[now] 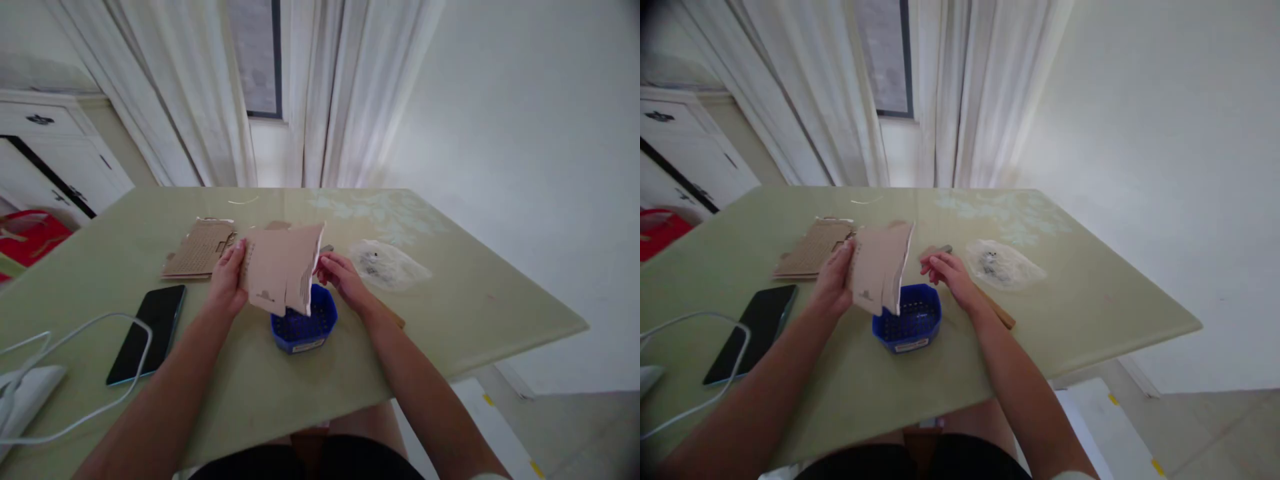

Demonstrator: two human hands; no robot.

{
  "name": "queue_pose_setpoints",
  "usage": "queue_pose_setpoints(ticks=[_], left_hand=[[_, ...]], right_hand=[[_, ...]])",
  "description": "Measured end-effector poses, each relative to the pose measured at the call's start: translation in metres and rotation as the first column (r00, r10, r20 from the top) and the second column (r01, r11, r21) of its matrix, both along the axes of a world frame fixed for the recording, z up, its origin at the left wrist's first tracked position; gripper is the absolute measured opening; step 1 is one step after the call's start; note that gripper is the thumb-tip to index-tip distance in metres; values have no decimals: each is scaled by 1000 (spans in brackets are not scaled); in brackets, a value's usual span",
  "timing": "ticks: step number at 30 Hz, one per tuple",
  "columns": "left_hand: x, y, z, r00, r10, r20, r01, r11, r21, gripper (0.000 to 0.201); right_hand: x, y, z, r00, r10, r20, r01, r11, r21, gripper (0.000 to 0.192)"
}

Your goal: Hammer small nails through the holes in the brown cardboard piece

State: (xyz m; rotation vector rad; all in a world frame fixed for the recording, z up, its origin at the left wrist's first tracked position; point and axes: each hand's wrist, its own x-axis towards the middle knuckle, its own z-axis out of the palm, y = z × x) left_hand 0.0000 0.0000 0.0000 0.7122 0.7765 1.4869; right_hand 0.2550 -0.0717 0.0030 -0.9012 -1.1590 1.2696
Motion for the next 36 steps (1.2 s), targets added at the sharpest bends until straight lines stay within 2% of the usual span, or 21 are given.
queue_pose_setpoints(ticks=[6,10,18,22,27,30,33,36], left_hand=[[3,-13,11,996,-45,-74,44,999,-9,52],[3,-17,14,991,-52,-125,50,999,-17,54],[10,-28,23,983,-109,-148,108,994,-16,60],[16,-38,28,976,-160,-146,165,986,20,58],[19,-43,29,964,-254,-79,260,964,62,52],[19,-41,27,974,-204,-103,215,970,111,51],[19,-39,23,971,-130,-200,166,970,176,47],[18,-41,20,931,-102,-350,201,945,257,41]], right_hand=[[1,-4,10,998,23,-56,-26,998,-54,58],[3,-9,19,995,54,-83,-61,995,-82,69],[2,-13,19,996,67,-62,-70,997,-37,59],[-1,-15,17,998,46,-53,-50,996,-71,51],[-8,-20,18,990,129,-64,-135,985,-110,48],[-9,-20,19,988,66,-138,-81,991,-103,45],[-8,-17,20,975,-24,-222,0,994,-109,47],[-7,-16,22,957,-50,-285,17,993,-118,48]])
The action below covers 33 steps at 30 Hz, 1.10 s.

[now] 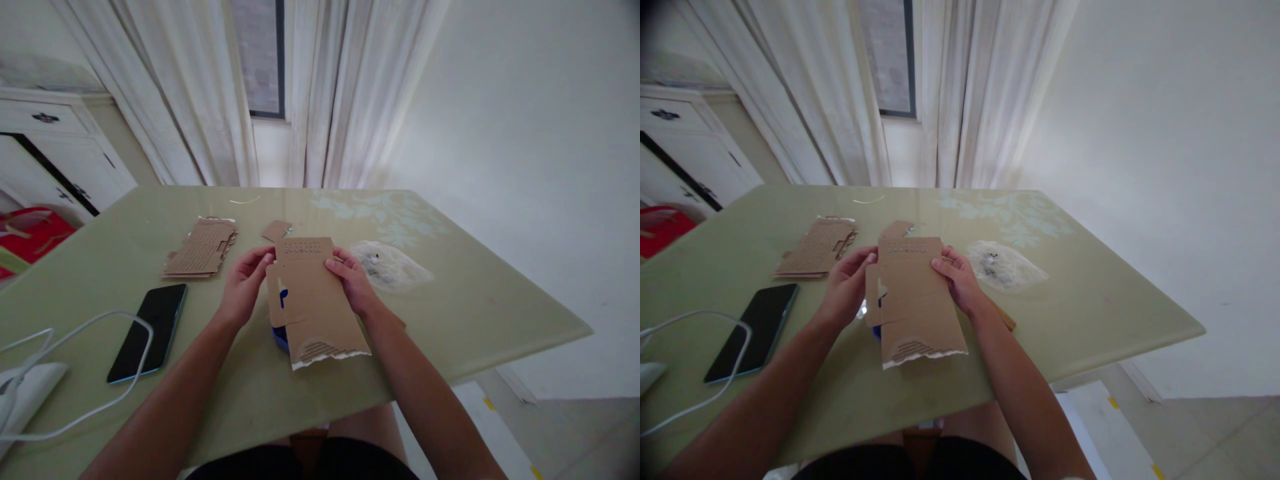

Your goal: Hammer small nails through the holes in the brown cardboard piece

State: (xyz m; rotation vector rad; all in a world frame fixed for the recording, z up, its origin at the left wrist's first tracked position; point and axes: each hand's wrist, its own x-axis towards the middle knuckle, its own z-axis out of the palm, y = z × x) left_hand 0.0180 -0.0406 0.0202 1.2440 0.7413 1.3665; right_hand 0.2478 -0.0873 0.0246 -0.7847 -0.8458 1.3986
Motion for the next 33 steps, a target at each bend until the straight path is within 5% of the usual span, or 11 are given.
queue_pose_setpoints(ticks=[5,12,33], left_hand=[[-5,-2,0,969,80,-235,-13,962,272,22],[-5,-6,5,929,225,-293,-52,865,499,8],[1,-30,21,856,386,-344,29,629,777,12]], right_hand=[[-2,-2,3,999,15,-40,-16,1000,-17,47],[-6,-10,11,997,82,-11,-82,996,-25,46],[-8,-23,20,995,67,77,-56,989,-139,49]])
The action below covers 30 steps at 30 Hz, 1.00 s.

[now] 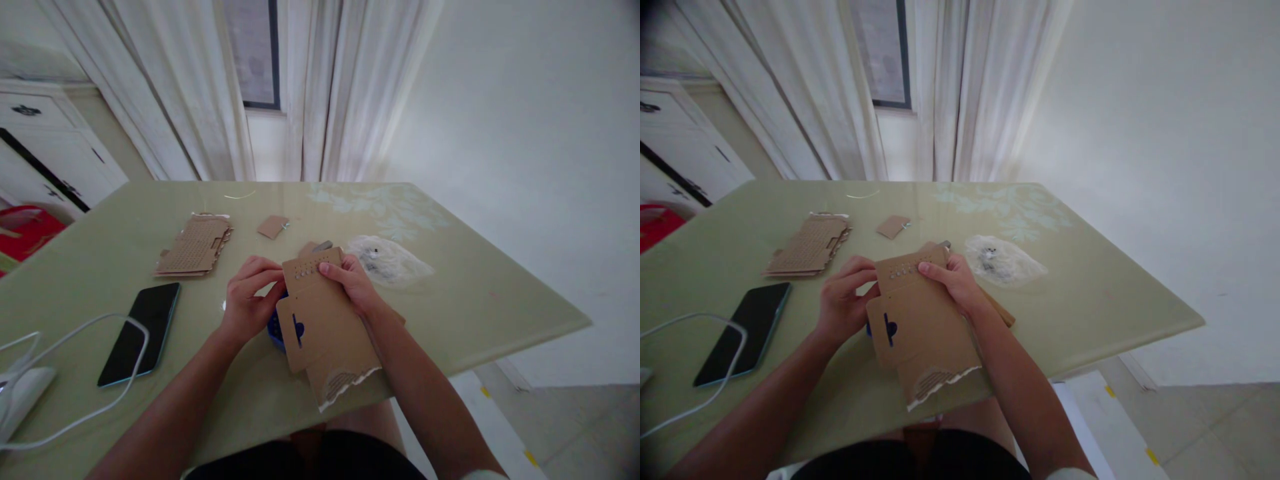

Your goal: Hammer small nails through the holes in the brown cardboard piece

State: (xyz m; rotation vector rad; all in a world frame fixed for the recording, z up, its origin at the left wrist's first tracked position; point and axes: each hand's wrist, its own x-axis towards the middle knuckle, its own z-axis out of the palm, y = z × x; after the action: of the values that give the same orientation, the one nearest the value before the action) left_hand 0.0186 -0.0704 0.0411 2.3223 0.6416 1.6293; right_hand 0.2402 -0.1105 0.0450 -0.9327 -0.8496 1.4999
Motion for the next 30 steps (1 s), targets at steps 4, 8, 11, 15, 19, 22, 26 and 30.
queue_pose_setpoints(ticks=[4,8,11,15,19,22,26,30], left_hand=[[-2,-4,2,999,32,-8,-31,998,49,14],[-2,-5,1,998,39,-39,-38,999,29,15],[-2,0,-1,997,26,-75,-31,997,-65,14],[-4,7,-1,998,16,-59,-30,969,-245,27],[-7,3,6,993,114,9,-111,980,-166,30],[-7,-3,12,986,141,-88,-143,990,-18,20],[-4,-5,16,985,145,-99,-137,988,77,11],[-3,-4,16,987,133,-86,-128,989,69,2]], right_hand=[[0,1,-1,999,-9,45,8,1000,15,46],[0,4,-5,997,29,65,-27,999,-20,44],[1,9,-10,999,28,42,-26,999,-41,47],[2,14,-11,998,-65,-11,64,997,-43,50],[2,11,-5,992,-118,34,119,993,-3,45],[2,4,1,993,-87,76,85,996,39,41],[4,-1,3,992,-44,116,35,996,80,41],[3,-1,3,984,-10,176,-10,994,111,40]])
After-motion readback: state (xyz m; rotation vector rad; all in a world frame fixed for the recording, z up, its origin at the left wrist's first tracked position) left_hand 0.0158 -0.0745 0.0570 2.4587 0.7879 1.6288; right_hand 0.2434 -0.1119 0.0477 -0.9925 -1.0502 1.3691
